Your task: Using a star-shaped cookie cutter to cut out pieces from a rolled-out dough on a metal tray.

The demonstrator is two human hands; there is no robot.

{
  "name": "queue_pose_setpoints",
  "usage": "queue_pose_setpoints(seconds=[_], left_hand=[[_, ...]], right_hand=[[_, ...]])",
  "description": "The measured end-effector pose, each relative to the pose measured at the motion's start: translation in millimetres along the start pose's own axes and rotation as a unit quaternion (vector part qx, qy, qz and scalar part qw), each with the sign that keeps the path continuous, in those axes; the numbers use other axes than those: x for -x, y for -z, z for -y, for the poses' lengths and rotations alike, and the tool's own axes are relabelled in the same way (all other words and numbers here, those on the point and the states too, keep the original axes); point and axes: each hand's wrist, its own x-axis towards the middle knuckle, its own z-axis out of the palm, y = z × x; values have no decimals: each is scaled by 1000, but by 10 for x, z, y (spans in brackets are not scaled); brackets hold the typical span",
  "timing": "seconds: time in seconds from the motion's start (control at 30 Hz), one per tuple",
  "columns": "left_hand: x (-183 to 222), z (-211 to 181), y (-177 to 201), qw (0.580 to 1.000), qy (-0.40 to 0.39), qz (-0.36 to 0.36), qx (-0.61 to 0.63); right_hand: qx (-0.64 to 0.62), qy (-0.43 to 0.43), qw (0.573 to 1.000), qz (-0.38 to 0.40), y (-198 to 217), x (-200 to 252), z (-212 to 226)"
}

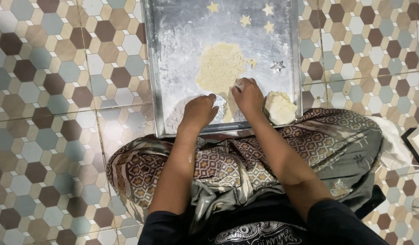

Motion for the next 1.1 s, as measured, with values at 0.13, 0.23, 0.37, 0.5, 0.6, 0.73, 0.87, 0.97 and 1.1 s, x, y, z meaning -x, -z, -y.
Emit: queue_pose_setpoints(seconds=[0.13, 0.23, 0.37, 0.5, 0.6, 0.73, 0.87, 0.97, 1.1], left_hand=[[14, 24, -21, 1000, -6, -5, 0], [12, 31, -54, 1000, -12, -15, 0], [-25, 26, -90, 998, -28, -60, 8], [-164, 17, -183, 986, -56, -146, -60], [-259, 20, -285, 990, -37, -84, -110], [-440, 69, -444, 969, -38, -11, -244], [-510, 182, -577, 954, -44, -16, -295], [-592, 248, -696, 960, -33, 8, -279], [-574, 230, -582, 969, -20, 11, -246]], right_hand=[[-116, -87, 989, -17, -162, -120, -30], [-156, -104, 982, -25, -271, -176, -52], [-217, -100, 970, -38, -360, -221, -55], [-334, -108, 935, -56, -546, -393, -270], [-434, -107, 893, -55, -637, -401, -413], [-470, -121, 872, -61, -560, -305, -357], [-494, -125, 855, -96, -588, -323, -450], [-503, -142, 846, -107, -323, -200, -377], [-508, -105, 853, -58, -140, -45, -299]])
